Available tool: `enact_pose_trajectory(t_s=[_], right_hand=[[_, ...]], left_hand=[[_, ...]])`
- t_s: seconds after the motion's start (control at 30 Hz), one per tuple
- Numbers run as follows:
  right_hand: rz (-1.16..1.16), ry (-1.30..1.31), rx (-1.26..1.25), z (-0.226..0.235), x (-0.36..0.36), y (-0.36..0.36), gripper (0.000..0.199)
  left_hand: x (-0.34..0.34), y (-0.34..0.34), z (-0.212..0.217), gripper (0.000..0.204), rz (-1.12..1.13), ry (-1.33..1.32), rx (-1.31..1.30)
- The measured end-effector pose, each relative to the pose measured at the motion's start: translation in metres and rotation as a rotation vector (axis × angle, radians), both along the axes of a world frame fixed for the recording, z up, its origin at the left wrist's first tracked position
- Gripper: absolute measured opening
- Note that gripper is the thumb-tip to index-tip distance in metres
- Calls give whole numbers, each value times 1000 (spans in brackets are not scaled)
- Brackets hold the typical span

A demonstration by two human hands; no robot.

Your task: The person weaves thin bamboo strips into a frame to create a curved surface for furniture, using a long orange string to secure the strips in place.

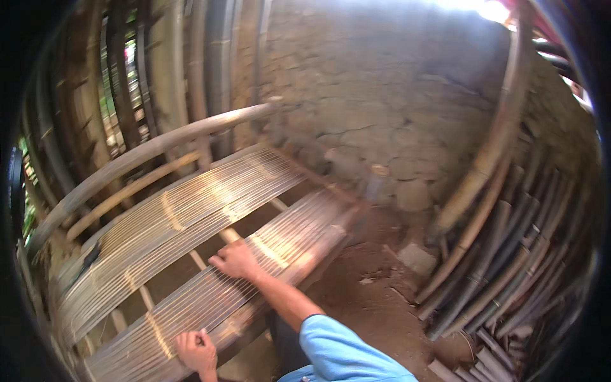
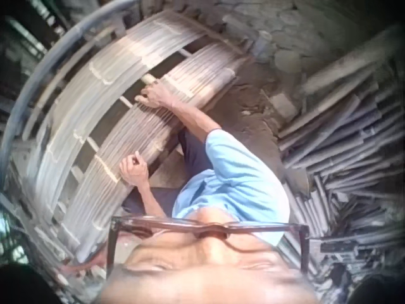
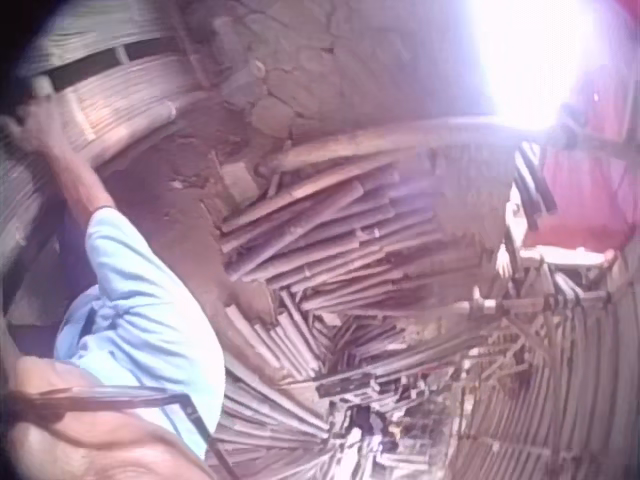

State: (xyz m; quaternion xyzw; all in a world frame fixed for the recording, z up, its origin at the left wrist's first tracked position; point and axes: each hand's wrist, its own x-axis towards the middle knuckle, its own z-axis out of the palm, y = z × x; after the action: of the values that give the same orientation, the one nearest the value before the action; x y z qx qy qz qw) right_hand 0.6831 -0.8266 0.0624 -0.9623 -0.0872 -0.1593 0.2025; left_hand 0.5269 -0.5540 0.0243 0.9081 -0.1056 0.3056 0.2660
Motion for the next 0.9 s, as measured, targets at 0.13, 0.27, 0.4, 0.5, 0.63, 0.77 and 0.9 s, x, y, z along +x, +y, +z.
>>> enact_pose_trajectory(t_s=[0.13,0.27,0.4,0.5,0.63,0.77,0.9], right_hand=[[10,5,5,-14,1,7,56],[15,57,-22,-8,-4,0,60],[-13,34,-21,-18,-2,-5,60],[30,-10,24,-20,2,-3,60],[13,16,-10,-17,4,-2,59],[9,0,-4,-20,2,-1,56],[9,-44,5,-21,1,-1,55]], left_hand=[[1,-11,6,23,-44,19,4],[-20,-12,53,26,-26,-24,53],[-20,-15,57,28,-28,-37,74],[-17,-14,54,28,-20,-50,75],[-16,-13,56,28,-1,-51,96],[-18,-17,60,29,12,-43,88],[-16,-15,54,28,13,-53,70]])
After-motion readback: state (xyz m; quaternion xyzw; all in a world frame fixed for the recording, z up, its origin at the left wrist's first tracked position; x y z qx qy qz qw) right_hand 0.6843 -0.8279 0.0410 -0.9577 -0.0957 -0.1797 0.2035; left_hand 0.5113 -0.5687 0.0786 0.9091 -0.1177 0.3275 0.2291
